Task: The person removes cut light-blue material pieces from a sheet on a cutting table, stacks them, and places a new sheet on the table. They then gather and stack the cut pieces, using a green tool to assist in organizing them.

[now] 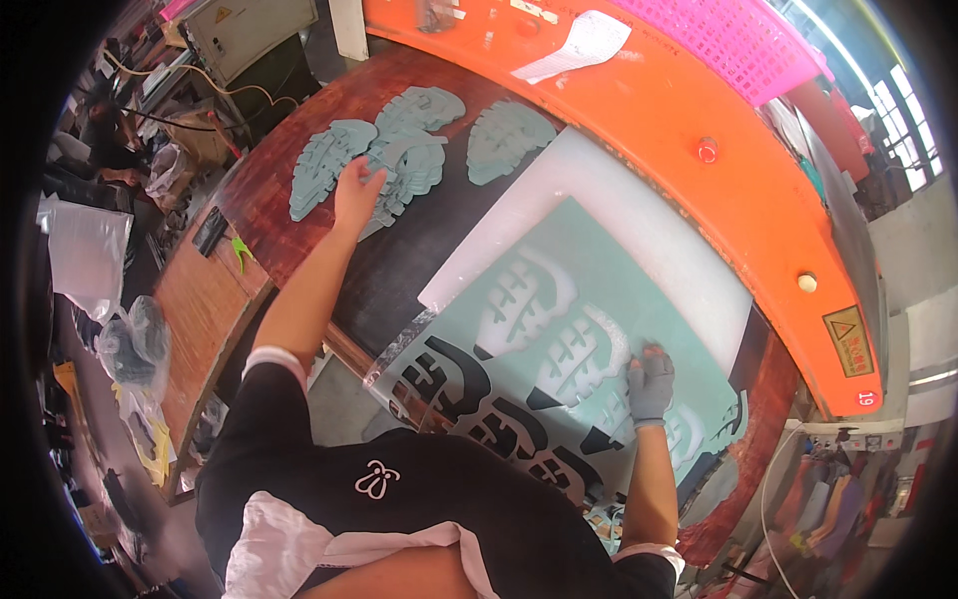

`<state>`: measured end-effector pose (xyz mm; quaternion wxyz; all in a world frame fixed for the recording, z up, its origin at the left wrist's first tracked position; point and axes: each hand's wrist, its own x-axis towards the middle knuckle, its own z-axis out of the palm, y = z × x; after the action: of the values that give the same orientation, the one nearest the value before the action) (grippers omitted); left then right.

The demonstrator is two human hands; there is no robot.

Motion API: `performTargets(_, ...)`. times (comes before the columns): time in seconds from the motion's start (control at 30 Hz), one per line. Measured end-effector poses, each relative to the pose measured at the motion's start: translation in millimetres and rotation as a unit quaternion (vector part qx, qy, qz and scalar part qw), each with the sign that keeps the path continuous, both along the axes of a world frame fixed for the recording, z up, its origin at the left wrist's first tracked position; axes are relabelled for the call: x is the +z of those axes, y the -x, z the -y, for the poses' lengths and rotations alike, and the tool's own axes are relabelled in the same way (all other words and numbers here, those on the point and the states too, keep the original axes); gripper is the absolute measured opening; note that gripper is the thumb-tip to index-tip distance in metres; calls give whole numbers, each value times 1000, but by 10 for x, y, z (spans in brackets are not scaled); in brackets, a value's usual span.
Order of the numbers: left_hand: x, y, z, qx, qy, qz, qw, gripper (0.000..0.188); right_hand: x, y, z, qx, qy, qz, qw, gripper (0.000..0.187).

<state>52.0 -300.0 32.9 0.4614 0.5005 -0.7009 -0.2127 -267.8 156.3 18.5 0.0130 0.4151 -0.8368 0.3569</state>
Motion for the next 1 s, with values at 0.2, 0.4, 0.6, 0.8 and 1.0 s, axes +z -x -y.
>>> performTargets(0.2,150,384,566,6,-224,264,938,47,-70,-114,32,-18,-37,-178,983,24)
performTargets(0.4,-142,537,482,114,-77,-97,986,28,3,-171,56,-24,-44,-169,984,26)
performTargets(0.6,-312,704,346,76,121,282,949,27,-11,-161,60,-25,-39,-168,985,25)
performTargets(0.8,-252,727,230,20,97,339,935,37,60,-204,106,-5,-41,-179,983,27)
performTargets(1.0,-165,579,-222,-145,248,140,948,35,81,-24,-140,-22,-49,-125,991,34)
